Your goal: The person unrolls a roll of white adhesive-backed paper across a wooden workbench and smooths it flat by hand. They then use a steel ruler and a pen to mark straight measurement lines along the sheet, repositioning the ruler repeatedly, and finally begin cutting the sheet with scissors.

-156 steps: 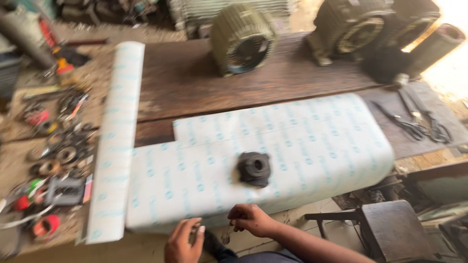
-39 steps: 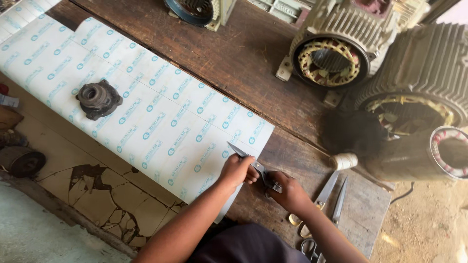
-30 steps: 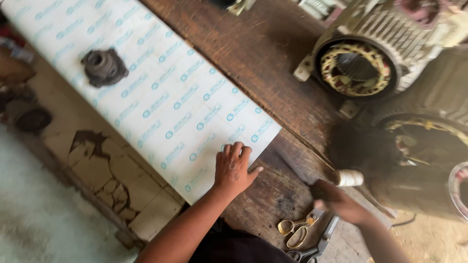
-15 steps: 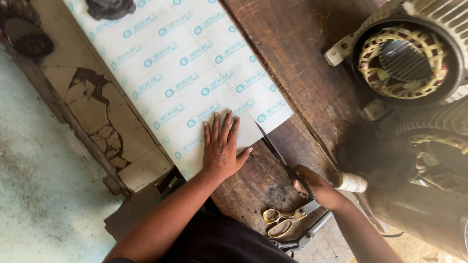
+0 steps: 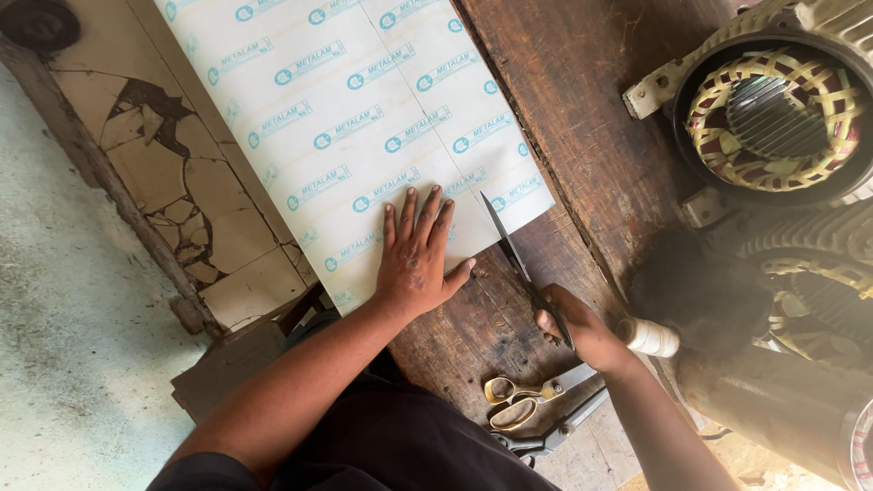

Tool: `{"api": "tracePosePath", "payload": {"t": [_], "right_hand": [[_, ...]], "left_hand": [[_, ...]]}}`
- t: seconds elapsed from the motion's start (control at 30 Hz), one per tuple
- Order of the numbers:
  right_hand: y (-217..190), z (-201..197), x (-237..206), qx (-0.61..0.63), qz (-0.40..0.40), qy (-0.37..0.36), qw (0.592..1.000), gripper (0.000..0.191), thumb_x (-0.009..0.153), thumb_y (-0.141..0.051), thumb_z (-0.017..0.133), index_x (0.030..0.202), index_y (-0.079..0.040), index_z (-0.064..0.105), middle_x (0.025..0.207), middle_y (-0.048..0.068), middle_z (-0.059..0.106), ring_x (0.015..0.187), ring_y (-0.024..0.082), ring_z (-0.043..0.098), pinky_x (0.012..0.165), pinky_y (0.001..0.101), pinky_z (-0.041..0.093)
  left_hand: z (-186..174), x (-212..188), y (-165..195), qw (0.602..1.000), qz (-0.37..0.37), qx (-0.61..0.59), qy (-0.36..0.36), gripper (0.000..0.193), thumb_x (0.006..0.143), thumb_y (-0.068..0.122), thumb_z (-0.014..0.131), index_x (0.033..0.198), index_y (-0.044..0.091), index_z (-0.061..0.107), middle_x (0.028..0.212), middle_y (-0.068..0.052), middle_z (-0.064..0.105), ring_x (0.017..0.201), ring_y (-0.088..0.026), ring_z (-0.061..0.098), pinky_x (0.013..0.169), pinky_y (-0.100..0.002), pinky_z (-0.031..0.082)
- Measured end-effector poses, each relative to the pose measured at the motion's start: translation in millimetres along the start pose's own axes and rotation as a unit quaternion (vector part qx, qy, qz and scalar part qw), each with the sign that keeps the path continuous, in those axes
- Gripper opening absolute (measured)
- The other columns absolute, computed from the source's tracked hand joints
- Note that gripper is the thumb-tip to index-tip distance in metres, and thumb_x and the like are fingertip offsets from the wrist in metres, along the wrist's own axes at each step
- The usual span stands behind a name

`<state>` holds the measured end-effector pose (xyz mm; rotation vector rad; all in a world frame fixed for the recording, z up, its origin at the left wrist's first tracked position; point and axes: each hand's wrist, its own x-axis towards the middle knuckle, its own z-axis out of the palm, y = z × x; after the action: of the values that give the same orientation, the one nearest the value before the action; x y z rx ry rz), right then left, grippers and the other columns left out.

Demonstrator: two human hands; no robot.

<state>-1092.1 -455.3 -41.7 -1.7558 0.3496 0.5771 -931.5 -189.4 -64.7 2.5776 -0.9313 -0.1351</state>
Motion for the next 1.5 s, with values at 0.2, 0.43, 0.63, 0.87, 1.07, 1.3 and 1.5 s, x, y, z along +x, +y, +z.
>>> {"api": "tracePosePath", "payload": {"t": [0.2,0.43,0.63,0.87,1.07,1.3,1.5], "right_hand": [[-11,3,-1,0.002,0.009,0.003,1.0,0.077,0.081,-0.077,0.063,0.11,-0.006,0.059,0.084,0.001,0.051,0.079,0.012,0.047,0.07,0.0285,0.039],[-16,4,-2,0.007,0.027,-0.008,1.0,0.08,0.08,-0.078,0.063,0.108,-0.003,0.057,0.082,0.002,0.051,0.077,0.014,0.047,0.068,0.0304,0.039],[-15,6,-2,-0.015,0.023,0.007,1.0,0.084,0.079,-0.078,0.062,0.117,-0.004,0.057,0.087,0.004,0.055,0.084,0.015,0.053,0.075,0.0313,0.044],[-14,5,0,0.0,0.028,0.003,1.0,0.085,0.079,-0.078,0.063,0.115,-0.001,0.058,0.087,0.006,0.057,0.085,0.017,0.056,0.076,0.032,0.046],[-14,4,1,-0.001,0.021,-0.002,1.0,0.08,0.081,-0.077,0.063,0.109,-0.002,0.058,0.085,0.005,0.057,0.083,0.016,0.056,0.074,0.0312,0.045],[-11,5,1,0.01,0.032,0.005,0.999,0.072,0.082,-0.072,0.065,0.104,-0.005,0.057,0.079,0.002,0.053,0.075,0.013,0.052,0.068,0.0284,0.042],[-12,5,-1,0.004,0.029,0.017,0.999,0.065,0.085,-0.068,0.067,0.102,-0.006,0.058,0.078,0.0,0.05,0.073,0.011,0.046,0.066,0.0275,0.038]], "left_hand": [[3,-2,-2,1.0,0.001,-0.006,0.01,0.089,0.094,0.061,0.056,0.155,0.001,0.035,0.165,-0.023,0.021,0.154,-0.047,0.015,0.122,-0.069,0.006],[7,-4,-4,1.0,0.004,-0.007,0.017,0.087,0.094,0.06,0.056,0.154,0.0,0.036,0.165,-0.024,0.022,0.153,-0.048,0.015,0.122,-0.069,0.008],[9,-5,-5,1.0,0.007,-0.009,0.019,0.087,0.095,0.06,0.056,0.154,-0.001,0.037,0.164,-0.025,0.022,0.153,-0.048,0.015,0.122,-0.069,0.008],[9,-5,-5,1.0,0.008,-0.009,0.02,0.088,0.094,0.06,0.056,0.155,-0.001,0.036,0.164,-0.024,0.022,0.153,-0.047,0.015,0.122,-0.069,0.007],[7,-5,-6,1.0,0.008,-0.009,0.019,0.088,0.094,0.06,0.056,0.155,0.0,0.037,0.164,-0.024,0.022,0.154,-0.047,0.014,0.122,-0.069,0.007],[11,-6,-6,1.0,0.008,-0.005,0.024,0.087,0.095,0.06,0.056,0.155,0.0,0.037,0.164,-0.024,0.022,0.154,-0.047,0.015,0.122,-0.069,0.008],[12,-6,-6,1.0,0.006,0.002,0.017,0.088,0.095,0.061,0.056,0.155,0.0,0.036,0.164,-0.024,0.022,0.154,-0.047,0.014,0.122,-0.069,0.008]]}}
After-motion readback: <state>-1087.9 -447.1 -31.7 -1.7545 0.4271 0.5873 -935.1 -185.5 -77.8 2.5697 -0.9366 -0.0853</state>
